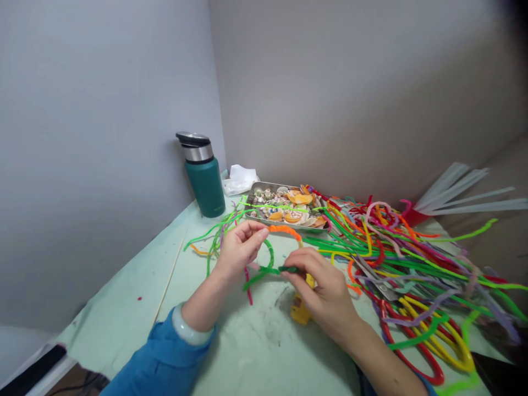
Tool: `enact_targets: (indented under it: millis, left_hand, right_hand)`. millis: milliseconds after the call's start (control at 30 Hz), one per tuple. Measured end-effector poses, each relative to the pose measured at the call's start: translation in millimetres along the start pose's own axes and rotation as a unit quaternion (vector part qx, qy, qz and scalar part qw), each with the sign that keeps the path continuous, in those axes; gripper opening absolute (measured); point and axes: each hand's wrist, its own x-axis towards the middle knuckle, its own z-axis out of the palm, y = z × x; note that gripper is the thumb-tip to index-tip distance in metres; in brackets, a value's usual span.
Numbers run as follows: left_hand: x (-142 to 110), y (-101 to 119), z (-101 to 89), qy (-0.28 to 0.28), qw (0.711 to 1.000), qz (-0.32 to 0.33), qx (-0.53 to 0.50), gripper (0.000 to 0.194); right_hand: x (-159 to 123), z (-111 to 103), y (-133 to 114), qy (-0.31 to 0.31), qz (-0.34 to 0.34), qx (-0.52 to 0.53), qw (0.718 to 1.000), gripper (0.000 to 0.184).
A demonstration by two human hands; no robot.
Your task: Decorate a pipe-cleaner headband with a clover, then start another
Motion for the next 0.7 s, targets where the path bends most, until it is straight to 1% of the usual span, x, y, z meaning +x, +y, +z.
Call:
enact_targets:
  millis: [100,167,233,300,433,533,700]
  left_hand:
    - [-5.3,2.8,3.4,-0.047,0.998,0.023,0.034,0.021]
    - [-9.4,4.7,6.3,-0.088,0.994,0.037,0.056,0.022]
    - [-12.7,6.1,8.8,-0.129,0.989,0.036,0.056,0.023]
    - [-14.5,6.6,10.4,-0.155,0.987,0.029,0.043,0.022]
    - [-14.8,6.6,11.3,-0.157,0.987,0.015,0.029,0.020]
    - [-14.2,6.2,11.5,-0.156,0.987,0.012,0.037,0.022]
    - [-13.4,4.3,11.8,-0.154,0.987,0.013,0.048,0.023]
  right_hand:
    - [2.8,-8.3,2.9,0.055,-0.027,-0.028,0.998,0.017]
    - [1.9,-10.2,5.5,0.079,-0.053,-0.051,0.994,0.023]
    - [0.1,-10.0,8.7,0.085,-0.096,-0.079,0.989,0.027]
    - [-1.4,-8.8,12.1,0.084,-0.134,-0.111,0.981,0.026]
    - [-3.1,-6.0,17.4,0.102,-0.175,-0.169,0.965,0.026]
    - [-4.1,-5.2,19.7,0.098,-0.203,-0.190,0.956,0.024]
    - [-4.2,-5.6,20.7,0.100,-0.213,-0.196,0.952,0.023]
